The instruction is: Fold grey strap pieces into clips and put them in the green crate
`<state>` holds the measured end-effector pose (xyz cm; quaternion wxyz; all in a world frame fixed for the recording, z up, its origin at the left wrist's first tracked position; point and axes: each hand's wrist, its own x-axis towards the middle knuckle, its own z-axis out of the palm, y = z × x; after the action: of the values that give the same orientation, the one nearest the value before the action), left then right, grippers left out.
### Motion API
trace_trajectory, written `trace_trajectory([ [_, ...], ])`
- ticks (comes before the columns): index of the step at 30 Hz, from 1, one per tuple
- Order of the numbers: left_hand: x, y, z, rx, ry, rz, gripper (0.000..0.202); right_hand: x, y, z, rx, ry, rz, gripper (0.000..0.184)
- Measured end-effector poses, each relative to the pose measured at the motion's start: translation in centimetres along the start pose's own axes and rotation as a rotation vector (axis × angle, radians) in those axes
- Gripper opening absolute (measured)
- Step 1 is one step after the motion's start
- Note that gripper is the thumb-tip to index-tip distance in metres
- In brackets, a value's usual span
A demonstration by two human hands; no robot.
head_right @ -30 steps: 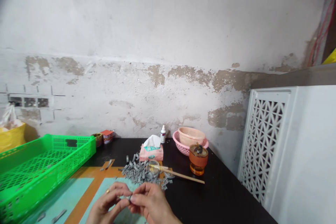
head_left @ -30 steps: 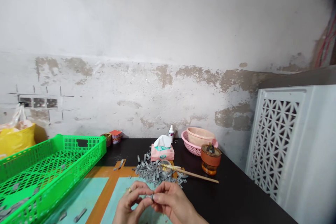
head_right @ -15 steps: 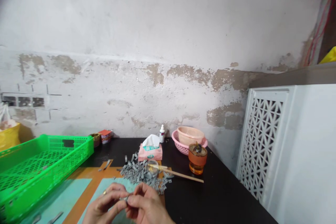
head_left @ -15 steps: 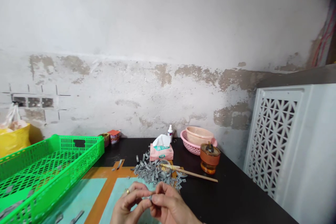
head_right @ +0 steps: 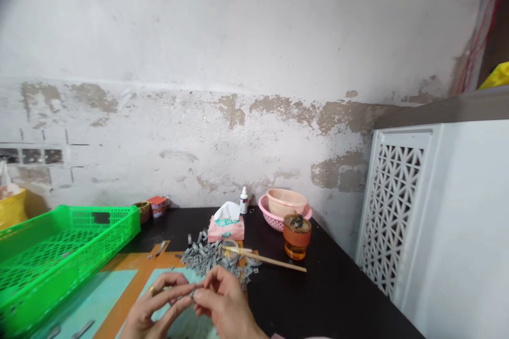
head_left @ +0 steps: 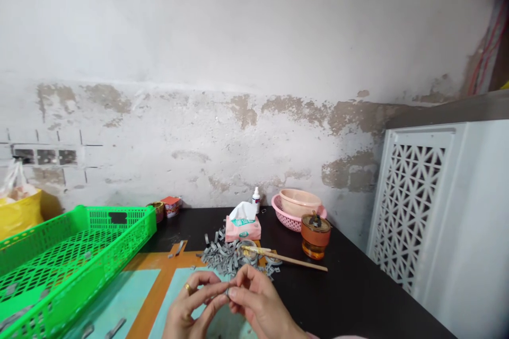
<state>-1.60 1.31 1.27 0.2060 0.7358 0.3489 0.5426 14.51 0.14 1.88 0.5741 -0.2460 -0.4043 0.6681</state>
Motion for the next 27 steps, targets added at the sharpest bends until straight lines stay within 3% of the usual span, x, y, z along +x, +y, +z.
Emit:
trace_trajectory([
  [3,-0.2,-0.3,-0.2,0.018,-0.019,0.028,0.020,0.0,0.0,0.0,-0.018,-0.018,-0.024,0.040],
  [9,-0.1,-0.8,-0.6,-0.128,-0.090,-0.061,0.009,-0.1,0.2,0.0,0.019,-0.077,0.011,0.044],
  [18,-0.5,-0.9,-0.1,-0.188,-0.032,-0.144,0.012,-0.1,1.4,-0.1,0.111,-0.165,0.011,0.045],
  [27,-0.5,0.3,0.4,-0.236,-0.023,-0.191,0.019,-0.3,2.0,0.8,0.136,-0.095,-0.078,0.042],
])
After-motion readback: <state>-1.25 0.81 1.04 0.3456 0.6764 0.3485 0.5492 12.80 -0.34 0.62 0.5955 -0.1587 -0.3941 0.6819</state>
